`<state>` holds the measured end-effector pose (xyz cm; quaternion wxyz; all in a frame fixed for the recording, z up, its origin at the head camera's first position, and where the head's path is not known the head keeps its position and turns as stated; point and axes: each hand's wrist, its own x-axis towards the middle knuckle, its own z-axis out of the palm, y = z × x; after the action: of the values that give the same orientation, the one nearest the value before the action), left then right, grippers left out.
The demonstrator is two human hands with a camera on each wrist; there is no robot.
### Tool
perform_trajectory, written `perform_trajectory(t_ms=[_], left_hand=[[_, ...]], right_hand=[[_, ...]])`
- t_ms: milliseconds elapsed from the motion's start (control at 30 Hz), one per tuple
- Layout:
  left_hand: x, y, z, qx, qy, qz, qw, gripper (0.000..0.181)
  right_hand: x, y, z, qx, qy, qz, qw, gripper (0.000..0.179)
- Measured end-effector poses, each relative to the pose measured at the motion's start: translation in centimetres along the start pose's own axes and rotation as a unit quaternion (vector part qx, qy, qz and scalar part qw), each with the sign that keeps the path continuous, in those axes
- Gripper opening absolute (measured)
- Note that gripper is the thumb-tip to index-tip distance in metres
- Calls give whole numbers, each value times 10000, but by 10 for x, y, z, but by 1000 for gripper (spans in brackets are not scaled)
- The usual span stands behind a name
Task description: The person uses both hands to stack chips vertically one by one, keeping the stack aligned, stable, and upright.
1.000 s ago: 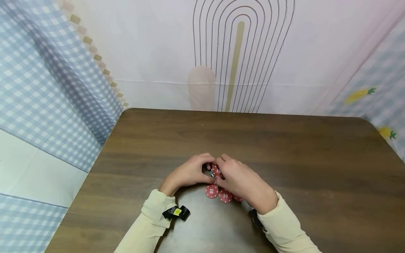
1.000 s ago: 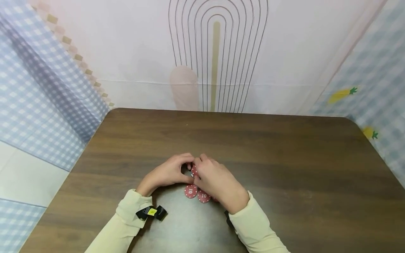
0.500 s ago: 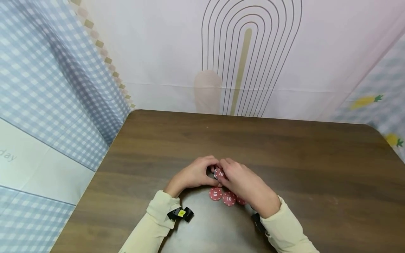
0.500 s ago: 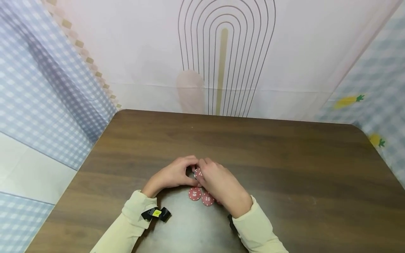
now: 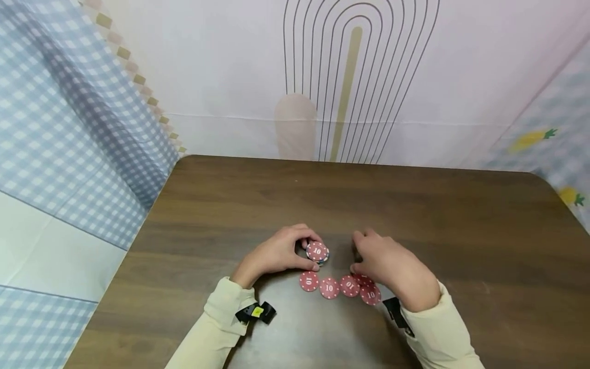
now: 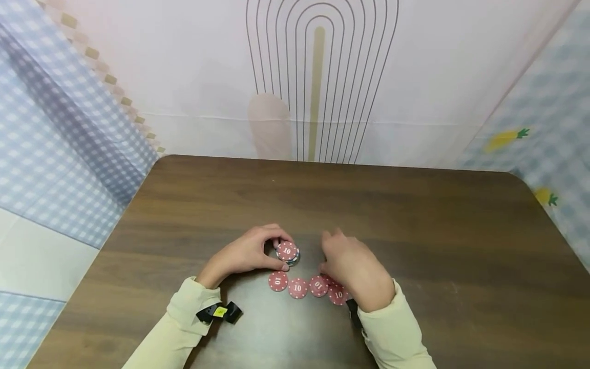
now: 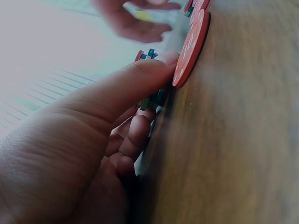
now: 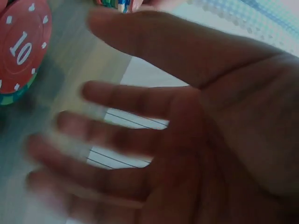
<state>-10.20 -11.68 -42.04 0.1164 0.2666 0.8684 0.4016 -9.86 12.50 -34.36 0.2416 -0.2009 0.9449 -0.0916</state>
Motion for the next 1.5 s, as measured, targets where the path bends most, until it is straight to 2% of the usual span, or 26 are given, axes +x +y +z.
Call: perform_trajectory(t_ms=[100,233,433,667,933,1033,1133,1233,1333,1433,1500], left_hand=[[-1,0,-3,49,37,6,10000,42],[1,-1,-4,150,53,27,9999,43],[1,-3,-1,196,28,100,9998,42],[-6,-3,2,167,38,-23,9999,41],[-4,-5,4,192,124,108,9997,41],[-2,-4,5,193,107,112,9997,41],[-1,-3,6,161,85,99,9998,41],[1,-2,6,140,70,108,9998,41],[1,-2,5,139,63,126,9998,42],[0,-3,5,177,78,136,9997,42],[-2,-4,4,210,91,131,9997,43]], right_hand=[[1,-3,0,-32,-312,355,9989,64],[3,-7,5,8,-396,485,9980,69],[4,-12,11,-3,-443,529,9976,47],[3,-15,16,-79,-325,398,9986,28],[6,-9,17,160,-341,399,9985,39],[5,-5,16,231,-359,257,9988,42],[3,-1,14,345,-348,61,9988,37],[1,1,12,416,-73,-285,9987,30],[0,0,10,444,517,-872,9939,25],[2,-5,11,364,1292,-1548,9788,24],[4,-10,12,284,1813,-1942,9636,24]])
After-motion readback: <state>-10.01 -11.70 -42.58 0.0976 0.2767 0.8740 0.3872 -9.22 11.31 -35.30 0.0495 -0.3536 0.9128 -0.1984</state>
